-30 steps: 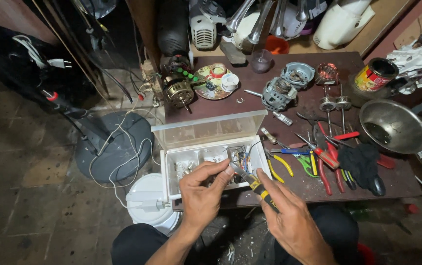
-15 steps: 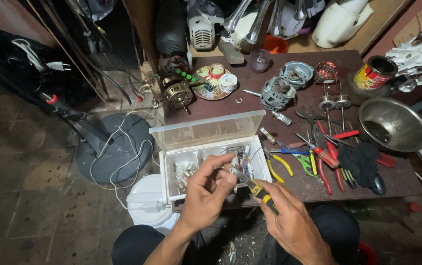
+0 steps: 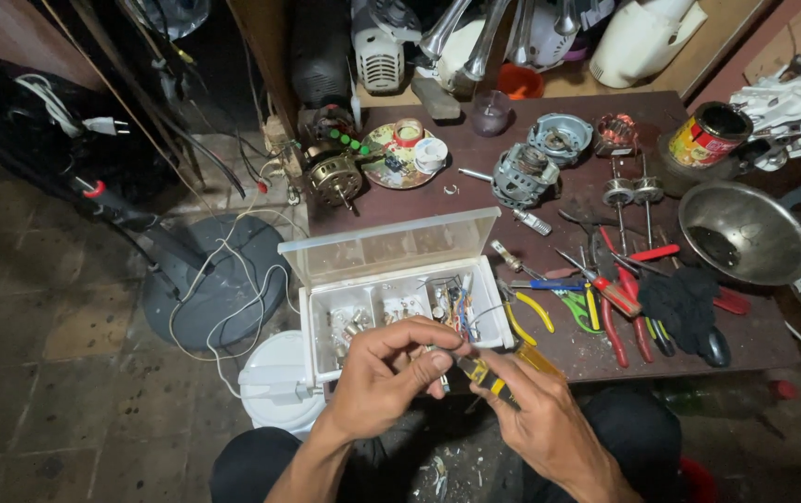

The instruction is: The person sorts through a compartmentalized box of small parts, selects a component, and uses a multimeter to test it. They then place the box on a shelf and continue testing the component with the multimeter probes.

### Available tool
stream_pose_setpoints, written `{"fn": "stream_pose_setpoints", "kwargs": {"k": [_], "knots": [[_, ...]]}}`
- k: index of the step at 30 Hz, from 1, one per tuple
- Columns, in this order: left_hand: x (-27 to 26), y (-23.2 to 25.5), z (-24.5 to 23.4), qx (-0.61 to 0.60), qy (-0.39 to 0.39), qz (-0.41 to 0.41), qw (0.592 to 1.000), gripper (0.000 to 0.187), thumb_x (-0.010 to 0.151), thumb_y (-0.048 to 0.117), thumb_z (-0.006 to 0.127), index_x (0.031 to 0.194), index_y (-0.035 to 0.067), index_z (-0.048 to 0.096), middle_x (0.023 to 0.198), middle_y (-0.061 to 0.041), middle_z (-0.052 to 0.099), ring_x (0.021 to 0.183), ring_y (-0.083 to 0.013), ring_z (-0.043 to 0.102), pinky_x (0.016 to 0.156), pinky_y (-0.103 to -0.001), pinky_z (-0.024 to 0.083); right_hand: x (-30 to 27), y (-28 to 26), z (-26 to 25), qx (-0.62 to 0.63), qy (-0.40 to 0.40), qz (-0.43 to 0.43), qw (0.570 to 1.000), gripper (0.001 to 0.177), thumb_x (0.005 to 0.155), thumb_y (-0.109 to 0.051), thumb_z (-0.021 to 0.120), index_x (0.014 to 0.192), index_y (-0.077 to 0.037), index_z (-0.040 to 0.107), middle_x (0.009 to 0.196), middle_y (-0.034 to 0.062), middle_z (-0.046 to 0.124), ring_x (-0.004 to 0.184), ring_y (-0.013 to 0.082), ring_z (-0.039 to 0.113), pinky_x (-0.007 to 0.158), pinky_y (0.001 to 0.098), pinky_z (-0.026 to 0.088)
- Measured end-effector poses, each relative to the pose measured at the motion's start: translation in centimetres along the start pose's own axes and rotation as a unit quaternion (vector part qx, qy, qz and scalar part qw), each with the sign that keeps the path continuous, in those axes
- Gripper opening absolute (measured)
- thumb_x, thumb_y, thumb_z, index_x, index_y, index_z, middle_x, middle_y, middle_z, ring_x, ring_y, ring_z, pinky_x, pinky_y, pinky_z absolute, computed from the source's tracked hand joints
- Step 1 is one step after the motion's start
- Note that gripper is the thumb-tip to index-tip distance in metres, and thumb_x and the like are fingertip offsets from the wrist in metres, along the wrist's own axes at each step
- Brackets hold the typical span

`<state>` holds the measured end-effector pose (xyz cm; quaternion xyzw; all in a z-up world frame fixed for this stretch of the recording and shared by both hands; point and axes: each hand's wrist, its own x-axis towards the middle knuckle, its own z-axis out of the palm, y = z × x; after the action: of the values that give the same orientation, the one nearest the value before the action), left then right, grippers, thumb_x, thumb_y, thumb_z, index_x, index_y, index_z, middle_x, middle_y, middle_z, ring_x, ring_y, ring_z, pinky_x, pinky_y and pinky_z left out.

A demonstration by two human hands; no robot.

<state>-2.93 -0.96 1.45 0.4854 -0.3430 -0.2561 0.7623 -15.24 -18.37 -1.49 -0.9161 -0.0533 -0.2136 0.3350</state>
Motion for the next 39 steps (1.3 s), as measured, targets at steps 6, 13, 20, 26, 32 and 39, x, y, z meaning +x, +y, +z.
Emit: {"fn": "stream_pose_setpoints", "kwargs": {"k": [6, 13, 20, 26, 32, 39], "knots": [[0.1, -0.9, -0.3, -0.042, 0.045, -0.013, 0.998, 0.039, 0.089, -0.001, 0.07, 0.127, -0.006, 0.061, 0.123, -0.022, 0.069, 0.07, -0.0087, 0.066, 0.062, -0.022, 0.064, -0.2, -0.5, -1.6, 0.106, -0.075, 0.123, 0.984, 0.073, 0.083, 0.006, 0.062, 0.151, -0.01, 0.04, 0.151, 0.012, 0.053, 0.14, 0.0218, 0.049, 0.112, 0.0303, 0.037], [-0.1, -0.1, -0.5, -0.079, -0.001, 0.014, 0.997, 0.049, 0.091, -0.005, 0.067, 0.136, -0.008, 0.05, 0.142, -0.029, 0.055, 0.062, -0.0084, 0.059, 0.061, -0.022, 0.061, -1.3, 1.0, -1.7, 0.22, 0.005, 0.322, 0.921, 0.059, 0.083, -0.024, 0.07, 0.139, -0.01, 0.06, 0.116, 0.0054, 0.083, 0.099, 0.0092, 0.078, 0.093, 0.0247, 0.057], [-0.3, 0.1, 0.9, -0.012, -0.066, 0.008, 0.998, 0.044, 0.093, 0.003, 0.068, 0.134, -0.005, 0.054, 0.138, -0.021, 0.054, 0.066, -0.0137, 0.063, 0.059, -0.023, 0.062, 2.3, -0.6, -1.1, 0.392, 0.202, 0.29, 0.849, 0.045, 0.085, -0.007, 0.068, 0.128, 0.003, 0.06, 0.098, 0.0173, 0.075, 0.06, 0.015, 0.058, 0.053, 0.0254, 0.049], [0.2, 1.0, 1.5, 0.163, -0.125, 0.047, 0.978, 0.04, 0.095, 0.016, 0.064, 0.133, 0.006, 0.058, 0.131, -0.013, 0.063, 0.092, -0.0183, 0.063, 0.087, -0.031, 0.048, 3.6, 0.1, -0.6, 0.418, 0.264, 0.323, 0.807, 0.025, 0.079, -0.003, 0.075, 0.1, -0.002, 0.063, 0.082, 0.0091, 0.069, 0.058, 0.014, 0.056, 0.049, 0.0263, 0.044], [0.4, 0.4, 1.7, 0.184, -0.111, 0.051, 0.975, 0.035, 0.093, 0.008, 0.061, 0.128, 0.008, 0.063, 0.128, -0.011, 0.069, 0.123, -0.0252, 0.065, 0.107, -0.04, 0.05, 3.8, 1.0, -2.5, 0.415, 0.233, 0.32, 0.819, 0.03, 0.079, -0.003, 0.076, 0.104, -0.003, 0.059, 0.082, 0.0132, 0.07, 0.066, 0.0169, 0.062, 0.05, 0.0261, 0.046], [0.2, -0.9, 2.5, 0.182, -0.147, -0.035, 0.972, 0.039, 0.091, 0.003, 0.061, 0.13, 0.012, 0.064, 0.129, -0.007, 0.069, 0.082, -0.0067, 0.062, 0.066, -0.024, 0.048, 2.7, 2.2, -1.7, 0.437, 0.19, 0.314, 0.822, 0.042, 0.075, 0.004, 0.078, 0.114, -0.001, 0.064, 0.088, 0.0105, 0.07, 0.081, 0.0201, 0.069, 0.077, 0.0289, 0.056]]}}
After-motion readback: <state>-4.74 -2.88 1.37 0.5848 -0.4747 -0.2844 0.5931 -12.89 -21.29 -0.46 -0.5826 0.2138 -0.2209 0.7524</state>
